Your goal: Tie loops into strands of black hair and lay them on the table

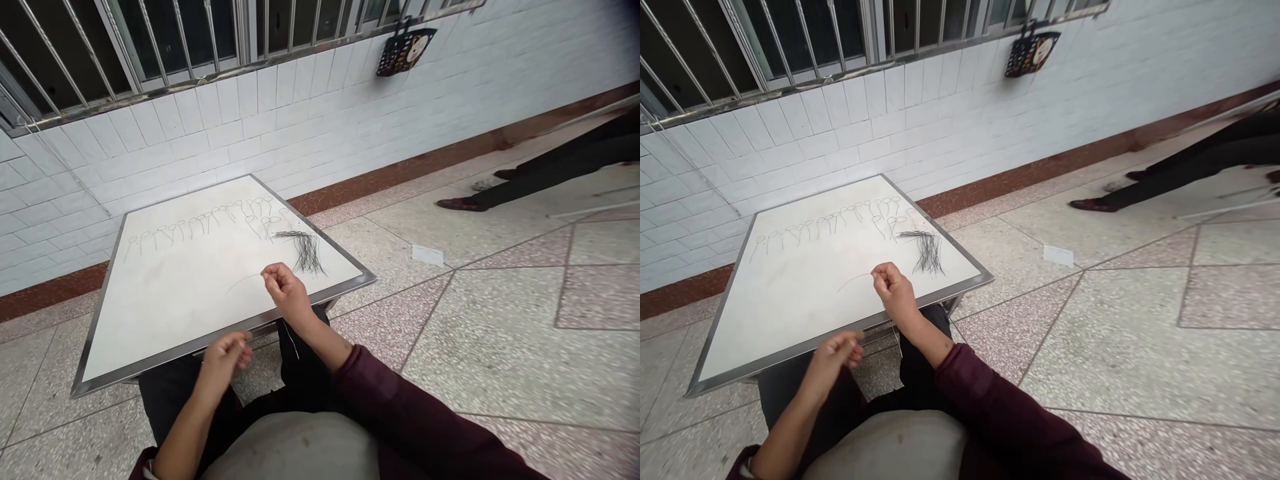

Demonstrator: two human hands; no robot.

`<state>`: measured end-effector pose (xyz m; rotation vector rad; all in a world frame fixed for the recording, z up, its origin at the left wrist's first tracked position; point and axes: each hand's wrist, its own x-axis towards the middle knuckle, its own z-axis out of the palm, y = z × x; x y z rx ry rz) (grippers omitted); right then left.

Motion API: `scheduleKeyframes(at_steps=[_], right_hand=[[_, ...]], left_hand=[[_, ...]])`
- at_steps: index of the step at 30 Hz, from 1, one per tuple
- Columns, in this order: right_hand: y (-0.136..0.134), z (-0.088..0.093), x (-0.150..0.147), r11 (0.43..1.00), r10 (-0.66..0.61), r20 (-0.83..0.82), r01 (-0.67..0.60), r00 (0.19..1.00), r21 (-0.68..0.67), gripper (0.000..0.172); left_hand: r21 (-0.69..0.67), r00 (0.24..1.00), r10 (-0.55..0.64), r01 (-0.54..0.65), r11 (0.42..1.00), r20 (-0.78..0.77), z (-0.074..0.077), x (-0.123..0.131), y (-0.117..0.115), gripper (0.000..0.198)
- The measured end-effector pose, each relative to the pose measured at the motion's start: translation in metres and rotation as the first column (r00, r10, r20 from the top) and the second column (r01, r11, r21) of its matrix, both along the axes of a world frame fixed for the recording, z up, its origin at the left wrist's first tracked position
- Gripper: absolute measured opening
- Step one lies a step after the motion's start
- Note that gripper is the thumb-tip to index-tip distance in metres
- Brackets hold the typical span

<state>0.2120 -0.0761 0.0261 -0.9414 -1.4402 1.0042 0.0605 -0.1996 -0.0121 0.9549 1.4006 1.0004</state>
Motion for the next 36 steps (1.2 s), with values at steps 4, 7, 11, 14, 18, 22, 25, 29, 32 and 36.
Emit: scheduleKeyframes(at_steps=[4, 7, 11, 14, 18, 22, 25, 29, 32, 36], right_hand=[[-0.017, -0.006, -0.005, 0.994, 0.101, 0.094, -0.103, 0.990, 0.019, 0.012], [-0.026, -0.007, -0.009, 0.986, 0.157, 0.147, -0.162, 0.977, 0.023, 0.013], [-0.025, -0.006, -0.005, 0.962, 0.260, 0.180, -0.269, 0.949, 0.033, 0.017], [-0.020, -0.007, 0.004, 0.921, 0.368, 0.212, -0.386, 0.905, 0.052, 0.020], [-0.016, -0.009, 0.013, 0.890, 0.396, 0.274, -0.440, 0.876, 0.120, 0.020], [-0.016, -0.009, 0.017, 0.866, 0.384, 0.305, -0.454, 0.872, 0.208, 0.019], [-0.016, -0.010, 0.019, 0.871, 0.345, 0.338, -0.433, 0.876, 0.233, 0.020], [-0.013, -0.009, 0.023, 0.871, 0.333, 0.368, -0.433, 0.868, 0.234, 0.021], [-0.013, -0.010, 0.023, 0.858, 0.359, 0.385, -0.463, 0.850, 0.223, 0.021], [-0.011, -0.014, 0.022, 0.908, 0.300, 0.343, -0.377, 0.890, 0.184, 0.021]], left_hand=[[0.184, 0.960, 0.256, -0.274, 0.944, 0.115, 0.036, -0.029, 0.014, 0.054], [0.222, 0.975, 0.193, -0.213, 0.951, 0.111, 0.054, -0.029, 0.016, 0.056], [0.220, 0.990, 0.131, -0.140, 0.965, 0.055, 0.058, -0.022, 0.014, 0.056], [0.208, 0.997, 0.074, -0.071, 0.976, -0.006, 0.060, -0.024, 0.012, 0.054], [0.196, 0.996, -0.036, 0.053, 0.979, -0.086, 0.069, -0.028, 0.010, 0.053], [0.222, 0.981, -0.100, 0.137, 0.965, -0.168, 0.077, -0.029, 0.009, 0.051], [0.237, 0.967, -0.122, 0.175, 0.956, -0.224, 0.076, -0.031, 0.007, 0.049], [0.252, 0.964, -0.135, 0.192, 0.949, -0.228, 0.071, -0.032, 0.007, 0.049], [0.235, 0.959, -0.157, 0.213, 0.948, -0.234, 0.071, -0.031, 0.006, 0.047], [0.244, 0.957, -0.128, 0.193, 0.950, -0.259, 0.075, -0.035, 0.007, 0.048]])
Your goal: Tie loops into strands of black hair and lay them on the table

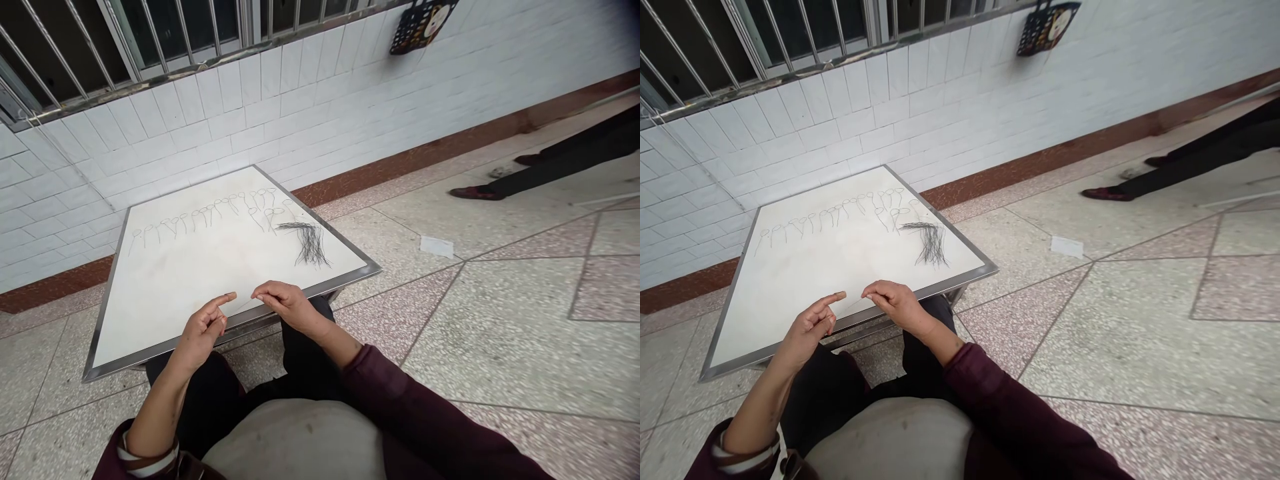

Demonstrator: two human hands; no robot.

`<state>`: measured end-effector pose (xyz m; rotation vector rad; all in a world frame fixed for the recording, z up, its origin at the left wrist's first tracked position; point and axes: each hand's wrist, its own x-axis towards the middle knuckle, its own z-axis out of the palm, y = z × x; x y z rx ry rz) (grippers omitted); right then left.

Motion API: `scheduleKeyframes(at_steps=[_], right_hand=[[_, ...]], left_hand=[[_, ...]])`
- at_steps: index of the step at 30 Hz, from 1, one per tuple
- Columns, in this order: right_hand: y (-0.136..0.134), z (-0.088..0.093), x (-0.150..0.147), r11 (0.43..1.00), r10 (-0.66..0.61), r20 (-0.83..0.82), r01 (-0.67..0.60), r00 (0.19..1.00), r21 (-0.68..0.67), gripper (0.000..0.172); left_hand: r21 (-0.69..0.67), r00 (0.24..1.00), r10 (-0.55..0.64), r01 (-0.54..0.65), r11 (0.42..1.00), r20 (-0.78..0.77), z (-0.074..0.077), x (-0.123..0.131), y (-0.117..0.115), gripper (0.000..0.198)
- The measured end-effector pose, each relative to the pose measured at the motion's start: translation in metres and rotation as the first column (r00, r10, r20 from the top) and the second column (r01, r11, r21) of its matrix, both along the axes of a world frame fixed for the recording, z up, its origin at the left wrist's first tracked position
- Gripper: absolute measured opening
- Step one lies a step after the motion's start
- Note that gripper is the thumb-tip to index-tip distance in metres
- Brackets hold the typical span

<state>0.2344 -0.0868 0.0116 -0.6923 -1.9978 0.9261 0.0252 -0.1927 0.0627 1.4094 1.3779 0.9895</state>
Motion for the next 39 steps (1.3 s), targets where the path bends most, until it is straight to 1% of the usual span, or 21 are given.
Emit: scheduleKeyframes(at_steps=[2, 4, 5, 7, 9, 11, 13, 16, 19, 24, 27, 31, 34, 36, 39], right_hand=[[0.003, -0.001, 0.002, 0.991, -0.124, -0.042, 0.122, 0.991, -0.051, 0.021], [0.006, 0.000, 0.005, 0.962, -0.256, -0.091, 0.244, 0.962, -0.120, 0.020], [0.006, 0.002, 0.006, 0.944, -0.305, -0.115, 0.284, 0.945, -0.168, 0.020], [0.004, 0.007, 0.005, 0.912, -0.353, -0.167, 0.299, 0.920, -0.280, 0.020], [-0.001, 0.011, 0.000, 0.891, -0.355, -0.223, 0.256, 0.908, -0.376, 0.022], [-0.007, 0.015, -0.007, 0.882, -0.339, -0.267, 0.206, 0.902, -0.424, 0.024], [-0.012, 0.018, -0.013, 0.880, -0.328, -0.289, 0.180, 0.899, -0.439, 0.025], [-0.017, 0.021, -0.018, 0.879, -0.324, -0.290, 0.174, 0.901, -0.444, 0.025], [-0.021, 0.022, -0.019, 0.885, -0.311, -0.271, 0.174, 0.911, -0.431, 0.024], [-0.035, 0.023, -0.022, 0.917, -0.261, -0.250, 0.157, 0.932, -0.368, 0.022], [-0.043, 0.025, -0.025, 0.928, -0.248, -0.238, 0.159, 0.939, -0.337, 0.021], [-0.047, 0.027, -0.026, 0.929, -0.262, -0.241, 0.177, 0.934, -0.324, 0.021], [-0.046, 0.026, -0.022, 0.922, -0.280, -0.251, 0.186, 0.927, -0.341, 0.021], [-0.045, 0.024, -0.018, 0.918, -0.291, -0.248, 0.196, 0.924, -0.345, 0.020], [-0.041, 0.022, -0.010, 0.924, -0.298, -0.218, 0.225, 0.929, -0.308, 0.019]], left_hand=[[0.028, 0.997, 0.076, -0.076, 0.997, -0.011, 0.000, -0.007, 0.000, 0.048], [0.058, 0.979, 0.202, -0.202, 0.978, 0.004, -0.002, -0.015, 0.000, 0.049], [0.069, 0.962, 0.272, -0.273, 0.959, 0.032, -0.004, -0.018, -0.001, 0.050], [0.068, 0.917, 0.379, -0.389, 0.919, 0.120, -0.011, -0.017, -0.001, 0.054], [0.016, 0.891, 0.404, -0.416, 0.909, 0.205, -0.019, -0.006, -0.002, 0.059], [-0.091, 0.911, 0.338, -0.325, 0.941, 0.236, -0.026, 0.013, -0.004, 0.065], [-0.148, 0.931, 0.247, -0.214, 0.966, 0.269, -0.032, 0.034, -0.005, 0.068], [-0.153, 0.925, 0.152, -0.104, 0.983, 0.348, -0.036, 0.059, -0.006, 0.072], [-0.161, 0.876, 0.143, -0.076, 0.984, 0.461, -0.034, 0.072, -0.005, 0.074], [-0.223, 0.744, 0.217, -0.094, 0.970, 0.632, -0.030, 0.077, -0.004, 0.072], [-0.242, 0.687, 0.217, -0.061, 0.968, 0.694, -0.030, 0.075, -0.007, 0.070], [-0.246, 0.627, 0.206, -0.023, 0.969, 0.751, -0.030, 0.074, -0.011, 0.067], [-0.229, 0.633, 0.185, -0.012, 0.973, 0.752, -0.028, 0.076, -0.012, 0.069], [-0.235, 0.660, 0.176, 0.000, 0.972, 0.730, -0.027, 0.078, -0.010, 0.072], [-0.262, 0.705, 0.181, 0.006, 0.965, 0.686, -0.028, 0.084, -0.004, 0.074]])
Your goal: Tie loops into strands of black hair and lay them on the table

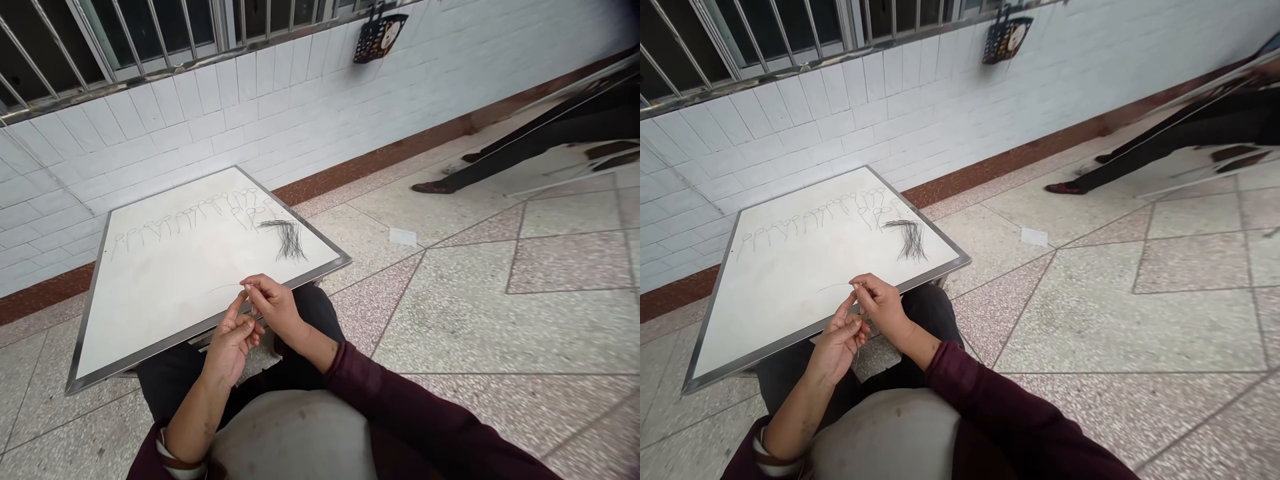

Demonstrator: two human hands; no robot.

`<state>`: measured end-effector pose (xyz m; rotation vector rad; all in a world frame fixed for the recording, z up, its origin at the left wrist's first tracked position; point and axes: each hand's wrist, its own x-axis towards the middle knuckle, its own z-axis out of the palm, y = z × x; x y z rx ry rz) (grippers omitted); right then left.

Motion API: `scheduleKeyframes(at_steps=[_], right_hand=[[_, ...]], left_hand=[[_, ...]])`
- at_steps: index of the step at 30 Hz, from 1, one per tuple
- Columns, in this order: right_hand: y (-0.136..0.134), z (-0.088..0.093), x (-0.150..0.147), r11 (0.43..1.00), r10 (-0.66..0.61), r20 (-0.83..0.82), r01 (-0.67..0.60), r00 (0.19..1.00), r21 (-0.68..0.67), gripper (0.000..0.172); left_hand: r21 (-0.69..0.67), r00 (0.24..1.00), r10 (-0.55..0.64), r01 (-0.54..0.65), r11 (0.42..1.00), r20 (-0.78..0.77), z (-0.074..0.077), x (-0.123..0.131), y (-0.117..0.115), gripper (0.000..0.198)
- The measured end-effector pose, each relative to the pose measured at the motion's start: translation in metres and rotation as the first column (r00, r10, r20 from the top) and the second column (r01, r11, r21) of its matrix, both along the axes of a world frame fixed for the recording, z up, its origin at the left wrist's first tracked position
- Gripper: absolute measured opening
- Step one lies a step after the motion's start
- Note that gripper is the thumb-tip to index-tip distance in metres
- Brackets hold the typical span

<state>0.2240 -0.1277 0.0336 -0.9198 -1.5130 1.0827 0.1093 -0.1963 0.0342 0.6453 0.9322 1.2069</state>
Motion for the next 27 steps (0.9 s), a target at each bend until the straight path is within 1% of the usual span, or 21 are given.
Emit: scheduleKeyframes(at_steps=[3, 6, 11, 15, 18, 20, 22, 24, 25, 27], right_hand=[[0.006, -0.002, 0.005, 1.000, -0.016, 0.043, 0.015, 0.999, 0.017, 0.018], [0.016, -0.004, 0.007, 0.999, -0.039, 0.054, 0.040, 0.998, -0.008, 0.019], [0.040, -0.009, 0.011, 0.994, -0.093, 0.035, 0.095, 0.995, -0.060, 0.021], [0.065, -0.014, 0.017, 0.983, -0.149, 0.021, 0.150, 0.989, -0.106, 0.023], [0.089, -0.018, 0.025, 0.979, -0.175, 0.026, 0.177, 0.984, -0.105, 0.025], [0.111, -0.019, 0.035, 0.977, -0.188, 0.047, 0.191, 0.981, -0.089, 0.026], [0.138, -0.020, 0.050, 0.972, -0.217, 0.113, 0.226, 0.970, -0.065, 0.026], [0.167, -0.021, 0.066, 0.956, -0.277, 0.249, 0.293, 0.928, -0.031, 0.026], [0.181, -0.022, 0.073, 0.948, -0.293, 0.350, 0.318, 0.890, -0.015, 0.025], [0.203, -0.024, 0.083, 0.938, -0.290, 0.539, 0.346, 0.791, -0.004, 0.025]], left_hand=[[-0.006, 0.998, 0.025, -0.025, 1.000, -0.060, -0.004, 0.007, 0.008, 0.074], [-0.004, 0.993, 0.055, -0.056, 0.998, -0.100, -0.008, 0.014, 0.015, 0.073], [-0.020, 0.992, 0.053, -0.056, 0.998, -0.116, -0.013, 0.028, 0.026, 0.073], [-0.055, 0.994, 0.015, -0.021, 0.998, -0.111, -0.017, 0.039, 0.037, 0.067], [-0.101, 0.995, 0.019, -0.029, 0.994, -0.099, -0.014, 0.042, 0.048, 0.069], [-0.123, 0.993, 0.035, -0.049, 0.991, -0.110, -0.010, 0.039, 0.053, 0.072], [-0.136, 0.990, 0.035, -0.054, 0.989, -0.138, -0.008, 0.030, 0.054, 0.070], [-0.163, 0.984, 0.044, -0.072, 0.984, -0.174, -0.010, 0.017, 0.049, 0.065], [-0.187, 0.979, 0.067, -0.103, 0.977, -0.193, -0.013, 0.011, 0.045, 0.062], [-0.300, 0.970, 0.104, -0.168, 0.939, -0.219, -0.022, -0.003, 0.035, 0.060]])
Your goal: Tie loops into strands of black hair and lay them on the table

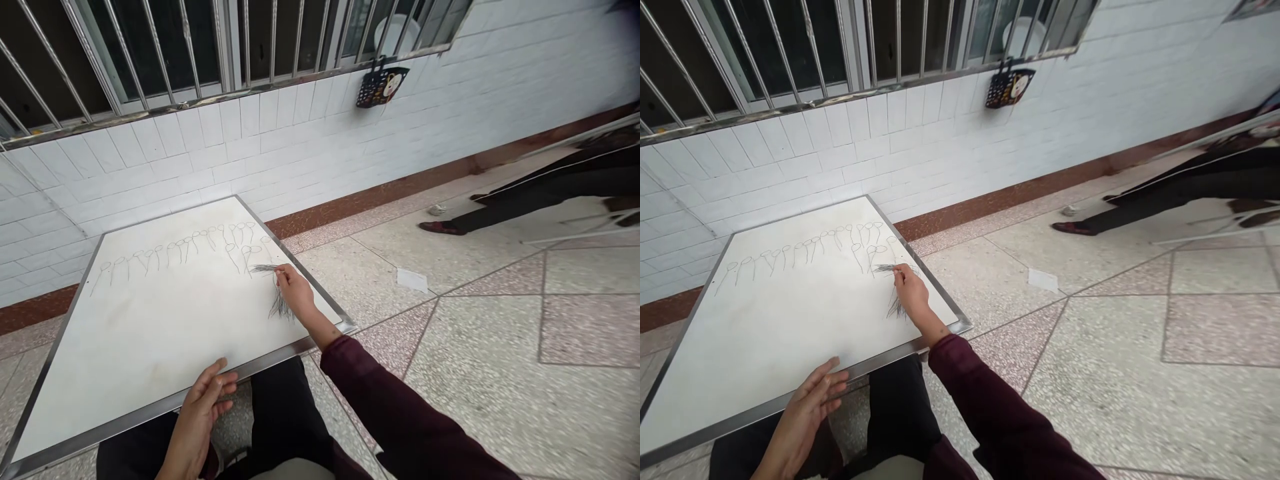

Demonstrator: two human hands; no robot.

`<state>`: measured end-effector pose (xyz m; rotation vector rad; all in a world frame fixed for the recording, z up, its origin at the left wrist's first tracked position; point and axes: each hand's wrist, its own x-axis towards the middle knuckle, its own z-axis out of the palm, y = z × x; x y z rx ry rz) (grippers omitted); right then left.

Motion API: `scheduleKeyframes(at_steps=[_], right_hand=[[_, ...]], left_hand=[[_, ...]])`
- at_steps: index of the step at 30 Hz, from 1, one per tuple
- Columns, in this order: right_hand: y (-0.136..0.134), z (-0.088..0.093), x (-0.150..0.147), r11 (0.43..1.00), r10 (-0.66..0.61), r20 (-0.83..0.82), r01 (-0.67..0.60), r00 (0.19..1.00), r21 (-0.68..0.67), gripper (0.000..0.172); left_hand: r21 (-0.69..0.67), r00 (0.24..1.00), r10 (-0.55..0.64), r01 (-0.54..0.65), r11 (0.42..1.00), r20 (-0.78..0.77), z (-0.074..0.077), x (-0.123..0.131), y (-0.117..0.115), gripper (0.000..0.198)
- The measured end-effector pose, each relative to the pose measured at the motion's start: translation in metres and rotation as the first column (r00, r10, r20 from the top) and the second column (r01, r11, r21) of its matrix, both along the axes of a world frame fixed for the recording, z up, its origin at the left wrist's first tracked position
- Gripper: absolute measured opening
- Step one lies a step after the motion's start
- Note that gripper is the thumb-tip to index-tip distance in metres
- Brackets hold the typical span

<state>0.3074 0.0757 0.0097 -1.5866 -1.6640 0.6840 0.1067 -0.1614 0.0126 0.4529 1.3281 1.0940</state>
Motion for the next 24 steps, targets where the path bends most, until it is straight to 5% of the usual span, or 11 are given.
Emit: scheduleKeyframes(at_steps=[5, 11, 17, 24], right_hand=[[0.025, -0.010, 0.004, 0.998, -0.036, 0.301, 0.049, 0.953, -0.034, 0.029], [0.033, -0.019, 0.011, 0.995, -0.079, 0.342, 0.098, 0.936, -0.036, 0.030], [0.036, -0.025, 0.016, 0.995, -0.079, 0.362, 0.094, 0.929, -0.024, 0.028], [0.036, -0.030, 0.019, 0.996, -0.086, 0.394, 0.089, 0.915, 0.011, 0.032]], left_hand=[[-0.085, 0.983, 0.181, -0.179, 0.980, 0.011, -0.021, -0.019, -0.019, 0.063], [-0.101, 0.989, 0.129, -0.122, 0.987, 0.067, -0.036, -0.023, -0.014, 0.061], [-0.016, 0.983, 0.178, -0.179, 0.984, -0.046, -0.034, -0.019, 0.005, 0.061], [-0.053, 0.995, 0.097, -0.096, 0.994, 0.022, -0.039, -0.023, 0.022, 0.070]])
